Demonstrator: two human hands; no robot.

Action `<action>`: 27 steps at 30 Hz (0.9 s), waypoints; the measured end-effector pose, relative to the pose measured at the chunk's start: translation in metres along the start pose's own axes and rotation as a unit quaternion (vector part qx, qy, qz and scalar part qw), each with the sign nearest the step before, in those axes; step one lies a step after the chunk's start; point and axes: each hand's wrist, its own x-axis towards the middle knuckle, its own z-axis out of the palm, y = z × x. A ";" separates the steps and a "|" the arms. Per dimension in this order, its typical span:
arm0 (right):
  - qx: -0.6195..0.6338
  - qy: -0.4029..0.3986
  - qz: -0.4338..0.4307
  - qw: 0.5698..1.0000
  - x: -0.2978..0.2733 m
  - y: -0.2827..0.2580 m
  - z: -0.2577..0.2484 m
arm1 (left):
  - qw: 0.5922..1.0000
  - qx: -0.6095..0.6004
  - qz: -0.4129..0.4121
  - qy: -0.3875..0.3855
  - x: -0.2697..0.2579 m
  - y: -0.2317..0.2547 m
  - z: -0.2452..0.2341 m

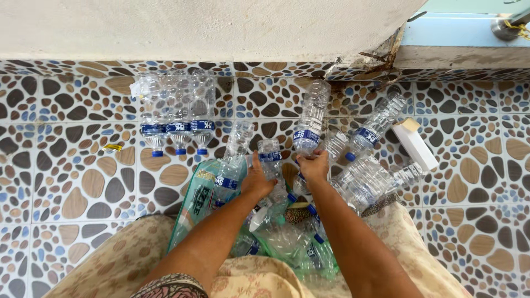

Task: The person sits on a tiled floor and unpacks a green plastic bag containing a toilet brush and multiple empty plastic water bottles. They remove the toilet brush first, then take out the water bottles one by one and arrange them in rows on the floor.

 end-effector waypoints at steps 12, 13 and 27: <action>-0.194 0.117 -0.229 0.947 0.002 0.008 -0.037 | 0.990 -0.013 0.088 0.108 0.090 0.051 -0.047; -0.207 0.134 -0.214 0.945 -0.006 0.011 -0.040 | 0.990 -0.027 0.092 0.108 0.087 0.049 -0.048; -0.389 -0.016 -0.053 0.919 -0.033 -0.003 -0.054 | 0.998 -0.014 0.066 0.014 0.045 0.042 -0.008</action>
